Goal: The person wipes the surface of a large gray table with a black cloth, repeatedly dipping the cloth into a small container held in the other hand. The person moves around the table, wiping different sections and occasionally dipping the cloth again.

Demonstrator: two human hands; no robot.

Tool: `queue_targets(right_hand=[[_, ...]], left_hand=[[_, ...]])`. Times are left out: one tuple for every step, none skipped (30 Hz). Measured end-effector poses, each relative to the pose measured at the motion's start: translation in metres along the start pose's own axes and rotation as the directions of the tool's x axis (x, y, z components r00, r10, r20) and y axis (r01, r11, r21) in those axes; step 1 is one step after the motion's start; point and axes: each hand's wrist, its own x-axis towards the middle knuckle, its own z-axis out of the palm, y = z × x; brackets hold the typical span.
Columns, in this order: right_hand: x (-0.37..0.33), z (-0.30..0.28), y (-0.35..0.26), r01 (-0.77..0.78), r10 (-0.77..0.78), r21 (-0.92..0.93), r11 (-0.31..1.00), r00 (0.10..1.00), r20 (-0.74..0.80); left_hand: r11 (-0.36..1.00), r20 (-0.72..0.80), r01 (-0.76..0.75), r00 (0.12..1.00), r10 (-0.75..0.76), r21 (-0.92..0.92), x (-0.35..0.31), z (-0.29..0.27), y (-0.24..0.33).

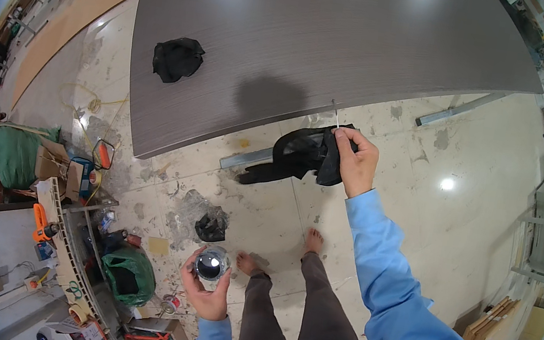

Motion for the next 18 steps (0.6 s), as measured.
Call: queue_targets(right_hand=[[0.002, -0.004, 0.0, -0.007, 0.01, -0.035, 0.999, 0.995, 0.104], [0.005, -0.008, 0.0, 0.029, -0.023, -0.041, 0.999, 0.989, 0.149], [0.006, -0.009, 0.0, 0.066, -0.054, -0.038, 0.997, 0.961, 0.271], [0.006, -0.01, -0.001, 0.023, -0.001, -0.063, 0.998, 0.946, 0.323], [0.005, -0.009, -0.002, -0.017, 0.028, -0.054, 0.998, 0.977, 0.213], [0.004, -0.008, -0.002, -0.045, 0.051, -0.039, 0.998, 0.983, 0.178], [0.003, -0.007, -0.003, -0.061, 0.062, -0.009, 0.998, 0.99, 0.125], [0.002, -0.007, -0.003, -0.09, 0.089, 0.03, 0.995, 0.994, 0.058], [0.002, -0.007, -0.003, -0.103, 0.101, 0.003, 0.995, 0.985, 0.139], [0.001, -0.009, -0.003, -0.073, 0.074, -0.013, 0.997, 0.985, 0.153], [0.002, -0.01, -0.003, -0.022, 0.023, -0.008, 1.0, 0.99, 0.142], [0.003, -0.012, -0.004, 0.02, -0.001, -0.081, 0.997, 0.973, 0.23], [0.003, -0.013, -0.004, 0.0, 0.018, -0.118, 0.993, 0.989, 0.148], [0.004, -0.014, -0.005, 0.004, 0.011, -0.124, 0.992, 0.992, 0.125], [0.004, -0.014, -0.006, 0.0, 0.021, -0.12, 0.993, 0.984, 0.177], [0.003, -0.013, -0.008, -0.007, 0.016, -0.102, 0.995, 0.996, 0.089], [0.002, -0.011, -0.01, -0.02, 0.025, -0.073, 0.997, 0.997, 0.077], [0.0, -0.006, -0.011, -0.022, 0.024, -0.042, 0.999, 0.999, 0.042]], left_hand=[[1.0, 0.007, -0.008, 1.0, 0.008, -0.025, 0.002, -0.002, -0.002], [1.0, 0.017, -0.008, 1.0, 0.008, 0.005, 0.004, -0.005, -0.002], [1.0, 0.011, -0.013, 1.0, 0.013, 0.018, 0.004, -0.005, -0.004], [1.0, 0.006, -0.022, 1.0, 0.022, 0.009, 0.005, -0.006, -0.004], [0.999, 0.004, -0.031, 0.999, 0.032, -0.026, 0.005, -0.008, -0.004], [1.0, -0.001, -0.022, 1.0, 0.022, -0.003, 0.006, -0.009, -0.004], [1.0, -0.002, -0.014, 1.0, 0.014, -0.009, 0.006, -0.01, -0.004], [1.0, -0.004, -0.006, 1.0, 0.006, -0.015, 0.005, -0.01, -0.004], [1.0, 0.006, -0.007, 1.0, 0.007, -0.021, 0.005, -0.011, -0.003], [1.0, 0.017, -0.007, 1.0, 0.008, -0.028, 0.005, -0.011, -0.003], [0.999, 0.029, -0.008, 1.0, 0.009, -0.034, 0.005, -0.011, -0.003], [1.0, 0.035, -0.021, 0.999, 0.022, -0.023, 0.005, -0.011, -0.003], [0.999, 0.04, -0.036, 0.999, 0.036, -0.009, 0.006, -0.011, -0.004], [0.999, 0.044, -0.05, 0.998, 0.05, 0.006, 0.006, -0.011, -0.004], [0.999, 0.043, -0.046, 0.998, 0.046, -0.001, 0.006, -0.012, -0.004], [0.999, 0.04, -0.044, 0.998, 0.044, -0.01, 0.006, -0.013, -0.004], [0.998, 0.039, -0.044, 0.998, 0.045, -0.045, 0.006, -0.014, -0.004], [0.999, 0.036, -0.04, 0.998, 0.041, -0.015, 0.006, -0.014, -0.004]])
